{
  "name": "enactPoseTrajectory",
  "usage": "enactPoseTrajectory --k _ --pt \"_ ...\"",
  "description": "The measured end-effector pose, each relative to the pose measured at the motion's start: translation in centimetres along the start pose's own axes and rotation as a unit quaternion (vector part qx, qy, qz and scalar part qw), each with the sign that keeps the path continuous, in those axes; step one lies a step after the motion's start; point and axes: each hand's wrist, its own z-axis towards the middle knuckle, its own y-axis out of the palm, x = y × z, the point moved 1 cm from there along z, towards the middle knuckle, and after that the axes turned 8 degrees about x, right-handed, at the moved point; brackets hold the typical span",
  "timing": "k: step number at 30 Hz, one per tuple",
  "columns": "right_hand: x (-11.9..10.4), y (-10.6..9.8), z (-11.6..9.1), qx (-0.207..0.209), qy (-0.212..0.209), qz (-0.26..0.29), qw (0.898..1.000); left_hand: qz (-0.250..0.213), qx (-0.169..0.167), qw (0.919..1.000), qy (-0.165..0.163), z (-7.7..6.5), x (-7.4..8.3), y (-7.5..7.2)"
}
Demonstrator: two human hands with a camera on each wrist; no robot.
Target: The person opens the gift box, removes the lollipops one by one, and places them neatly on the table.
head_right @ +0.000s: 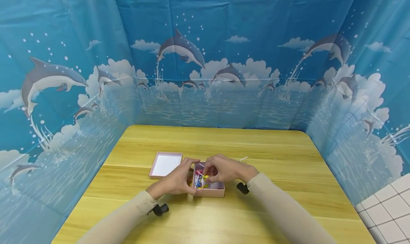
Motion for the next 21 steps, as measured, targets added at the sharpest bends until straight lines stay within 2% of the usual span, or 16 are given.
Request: enactPoseTrajectory --k 6,13,21 --pt "0.0 -0.2 -0.5 0.016 0.012 0.010 1.000 -0.005 -0.001 1.0000 -0.004 0.0 0.1 0.0" --pt "0.0 -0.2 -0.9 0.043 0.006 0.017 0.999 0.000 0.000 1.0000 -0.006 -0.1 0.2 -0.1" --pt "0.0 -0.6 -1.6 0.056 0.017 0.016 0.998 0.001 -0.002 1.0000 -0.004 -0.2 0.1 0.1"
